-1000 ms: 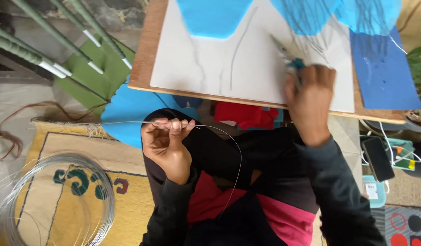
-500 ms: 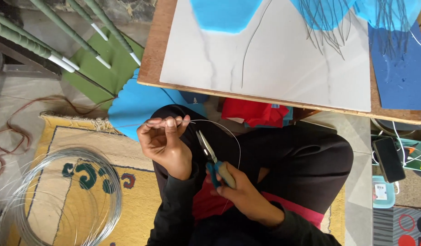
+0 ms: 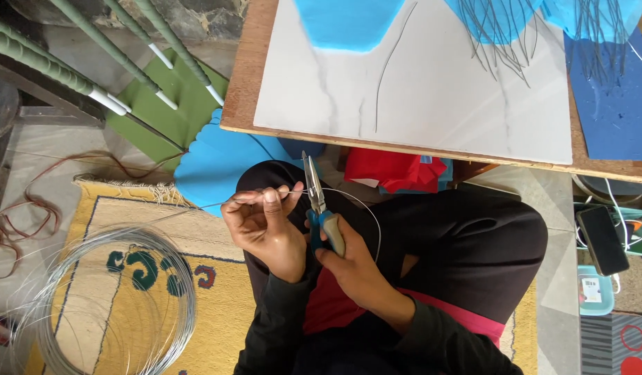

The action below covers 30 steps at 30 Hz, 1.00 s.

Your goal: Measuring, cutting, and arranging thin metal wires onto foam petal shapes for a craft project.

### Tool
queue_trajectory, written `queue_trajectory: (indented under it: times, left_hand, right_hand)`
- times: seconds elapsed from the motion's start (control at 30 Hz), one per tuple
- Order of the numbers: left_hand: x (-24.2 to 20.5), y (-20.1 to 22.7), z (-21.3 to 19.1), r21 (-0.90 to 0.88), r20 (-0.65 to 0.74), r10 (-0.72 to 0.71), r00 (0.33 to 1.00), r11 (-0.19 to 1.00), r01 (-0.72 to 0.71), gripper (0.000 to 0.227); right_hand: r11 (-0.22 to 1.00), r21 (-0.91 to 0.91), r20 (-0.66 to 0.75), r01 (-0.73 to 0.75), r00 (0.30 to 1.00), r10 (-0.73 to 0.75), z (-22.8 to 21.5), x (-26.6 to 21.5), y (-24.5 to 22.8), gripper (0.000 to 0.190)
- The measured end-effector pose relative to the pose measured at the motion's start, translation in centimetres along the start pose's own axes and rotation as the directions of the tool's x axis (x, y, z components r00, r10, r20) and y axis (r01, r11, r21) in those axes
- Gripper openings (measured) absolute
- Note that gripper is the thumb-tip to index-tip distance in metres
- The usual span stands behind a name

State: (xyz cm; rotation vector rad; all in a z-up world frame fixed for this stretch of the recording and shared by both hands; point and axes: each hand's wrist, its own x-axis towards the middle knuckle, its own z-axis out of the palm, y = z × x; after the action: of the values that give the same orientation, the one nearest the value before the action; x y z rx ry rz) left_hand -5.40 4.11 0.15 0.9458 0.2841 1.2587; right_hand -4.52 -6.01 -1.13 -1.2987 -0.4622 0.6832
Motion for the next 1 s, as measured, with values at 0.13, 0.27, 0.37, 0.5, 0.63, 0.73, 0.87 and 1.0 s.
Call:
queue_trajectory:
  times: [0.13,0.27,0.37,0.5,0.63,0.73,0.87,1.0]
  left_hand:
    - [-0.2,-0.2,-0.1,-0.025,0.032,-0.012,0.999,1.000,0.013,0.018]
    - [-0.4,-0.5,-0.2,-0.038,0.044,-0.009,0.999,0.999,0.010,0.019]
    - [-0.4,-0.5,-0.1,-0.042,0.041,-0.011,0.999,0.999,0.012,0.019]
    - [-0.6,-0.6,0.0,-0.047,0.018,-0.014,1.000,0.999,0.015,0.018]
    - [-0.5,-0.6,0.1,-0.069,0.009,-0.030,0.999,0.997,0.031,0.018]
    - [-0.5,-0.7,-0.1,-0.089,0.023,-0.048,0.999,0.995,0.050,0.017]
    - [-0.5,-1.0,-0.3,-0.114,0.017,-0.080,0.997,0.990,0.081,0.018]
    - [-0.2,-2.5,-0.1,0.032,-0.060,0.035,0.998,0.999,-0.033,0.012]
  right_hand:
    - [1.000,0.016,0.003,0.014,1.000,-0.014,0.2,0.1,0.0,0.022]
    - [1.000,-0.009,-0.025,0.005,1.000,-0.005,0.3,0.2,0.3,0.021]
    - [1.000,-0.013,-0.029,0.019,0.999,-0.020,0.4,0.3,0.3,0.020]
    - [0.999,-0.025,-0.045,0.040,0.998,-0.041,0.5,0.4,0.8,0.020]
    - [0.995,-0.079,-0.052,0.067,0.996,-0.071,0.8,0.4,0.1,0.018]
    - [0.989,-0.148,-0.080,0.020,0.996,-0.033,1.0,0.5,-0.2,0.025]
    - [0.978,-0.190,-0.112,0.089,0.987,-0.112,1.3,0.6,-0.1,0.026]
    - [0.999,-0.027,-0.244,0.042,0.969,-0.047,1.1,1.5,1.9,0.027]
